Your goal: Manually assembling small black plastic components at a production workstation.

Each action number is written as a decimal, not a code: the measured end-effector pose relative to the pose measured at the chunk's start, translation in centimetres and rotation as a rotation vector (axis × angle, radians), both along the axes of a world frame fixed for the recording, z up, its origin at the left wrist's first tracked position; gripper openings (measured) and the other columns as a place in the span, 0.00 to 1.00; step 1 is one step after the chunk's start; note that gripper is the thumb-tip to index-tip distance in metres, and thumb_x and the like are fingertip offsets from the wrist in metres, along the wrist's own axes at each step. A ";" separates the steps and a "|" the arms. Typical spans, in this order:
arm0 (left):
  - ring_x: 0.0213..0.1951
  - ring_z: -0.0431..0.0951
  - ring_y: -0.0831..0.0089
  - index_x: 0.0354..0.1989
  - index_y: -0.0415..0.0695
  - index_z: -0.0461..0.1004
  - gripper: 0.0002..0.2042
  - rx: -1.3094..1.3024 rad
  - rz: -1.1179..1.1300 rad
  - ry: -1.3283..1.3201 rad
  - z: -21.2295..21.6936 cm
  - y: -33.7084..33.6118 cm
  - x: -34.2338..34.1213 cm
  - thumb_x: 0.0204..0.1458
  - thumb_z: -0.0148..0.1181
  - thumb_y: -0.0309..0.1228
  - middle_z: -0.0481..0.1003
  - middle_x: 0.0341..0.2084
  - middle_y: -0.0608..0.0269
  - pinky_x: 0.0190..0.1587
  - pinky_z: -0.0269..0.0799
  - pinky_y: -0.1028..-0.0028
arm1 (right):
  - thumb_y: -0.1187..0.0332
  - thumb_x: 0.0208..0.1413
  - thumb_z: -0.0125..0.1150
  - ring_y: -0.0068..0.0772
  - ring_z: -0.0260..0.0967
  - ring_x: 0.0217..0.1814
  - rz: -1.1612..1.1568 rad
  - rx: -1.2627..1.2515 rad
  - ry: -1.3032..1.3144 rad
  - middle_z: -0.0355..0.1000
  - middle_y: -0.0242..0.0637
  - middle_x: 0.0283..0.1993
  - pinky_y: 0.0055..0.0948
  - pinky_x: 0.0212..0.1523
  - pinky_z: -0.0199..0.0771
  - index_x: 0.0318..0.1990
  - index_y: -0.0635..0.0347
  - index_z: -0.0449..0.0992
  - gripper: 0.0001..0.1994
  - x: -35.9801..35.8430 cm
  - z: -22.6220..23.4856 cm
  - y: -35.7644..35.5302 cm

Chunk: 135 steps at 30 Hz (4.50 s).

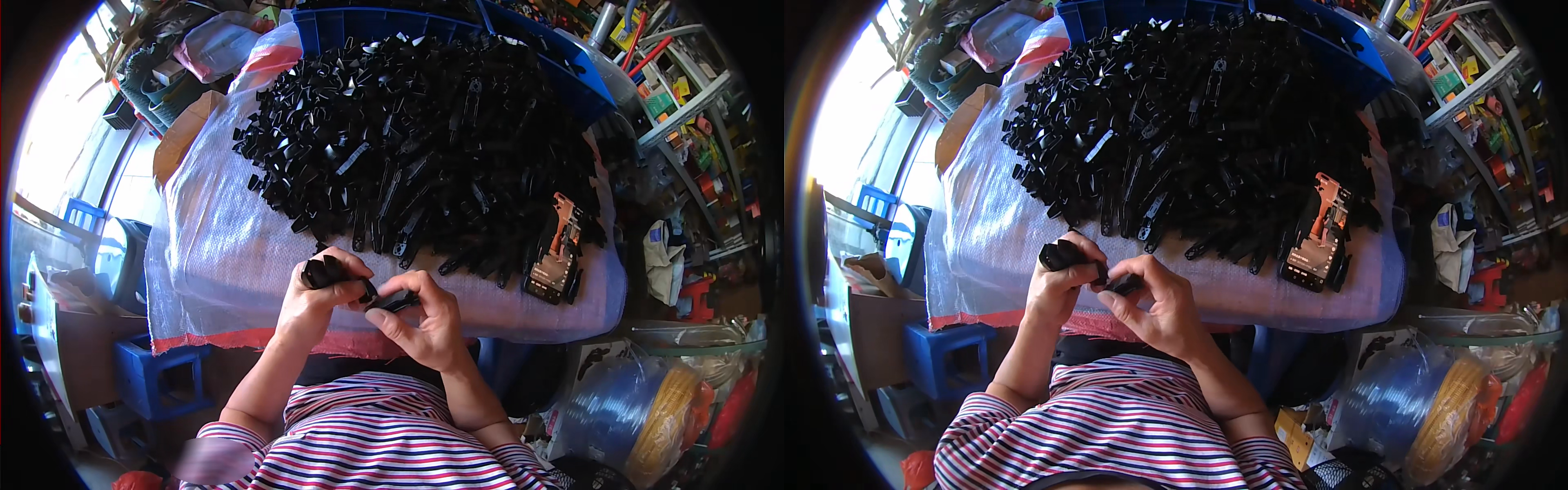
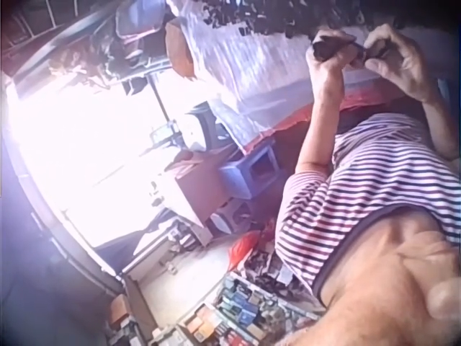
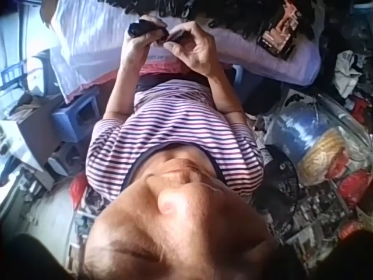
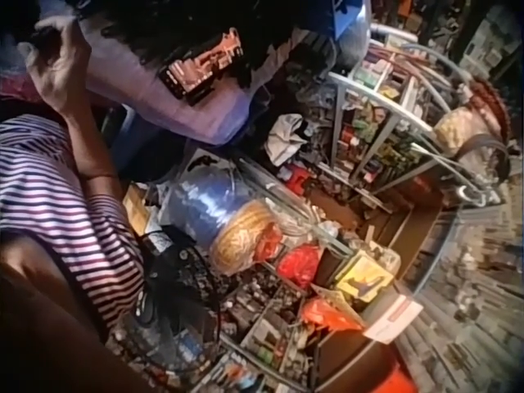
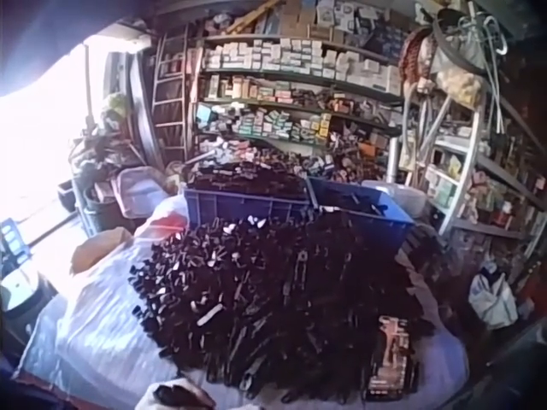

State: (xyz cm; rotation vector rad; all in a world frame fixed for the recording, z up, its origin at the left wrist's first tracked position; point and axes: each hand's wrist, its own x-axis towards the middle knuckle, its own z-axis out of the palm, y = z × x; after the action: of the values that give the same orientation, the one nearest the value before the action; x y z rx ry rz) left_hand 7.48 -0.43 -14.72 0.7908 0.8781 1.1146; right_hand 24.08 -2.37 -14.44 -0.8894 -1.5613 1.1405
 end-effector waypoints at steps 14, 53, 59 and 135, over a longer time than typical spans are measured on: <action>0.26 0.72 0.72 0.29 0.35 0.71 0.09 0.078 -0.037 0.039 -0.3 -0.6 0.5 0.40 0.63 0.24 0.72 0.24 0.57 0.31 0.68 0.75 | 0.73 0.46 0.62 0.19 0.67 0.25 -0.154 0.000 -0.083 0.69 0.34 0.27 0.18 0.26 0.68 0.35 0.62 0.68 0.10 0.0 -1.1 0.0; 0.24 0.70 0.79 0.30 0.41 0.72 0.06 -0.022 0.205 -0.152 -1.3 0.5 1.5 0.47 0.61 0.27 0.72 0.22 0.66 0.28 0.66 0.80 | 0.64 0.57 0.52 0.23 0.66 0.30 -0.260 -0.012 -0.247 0.71 0.36 0.30 0.21 0.33 0.65 0.40 0.65 0.71 0.12 0.3 -0.5 -0.9; 0.25 0.71 0.78 0.31 0.41 0.71 0.07 0.013 0.192 -0.107 -1.4 0.1 1.3 0.45 0.62 0.26 0.72 0.24 0.65 0.30 0.66 0.80 | 0.65 0.57 0.53 0.27 0.66 0.25 -0.248 0.055 -0.275 0.69 0.37 0.26 0.22 0.27 0.65 0.39 0.65 0.70 0.11 0.0 -0.6 -0.6; 0.33 0.73 0.74 0.40 0.36 0.72 0.12 0.238 0.336 0.176 1.2 -0.4 -4.1 0.48 0.55 0.29 0.74 0.35 0.57 0.34 0.66 0.77 | 0.58 0.60 0.44 0.27 0.65 0.48 -0.586 0.558 -0.792 0.70 0.38 0.45 0.22 0.51 0.60 0.49 0.68 0.68 0.21 17.3 19.6 24.7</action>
State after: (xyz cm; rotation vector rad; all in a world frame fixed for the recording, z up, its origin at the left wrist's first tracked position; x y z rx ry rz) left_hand 3.36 -0.87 -13.52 0.9718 1.0653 1.4819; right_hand 41.39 22.29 5.16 -1.3533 -1.8904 -0.1167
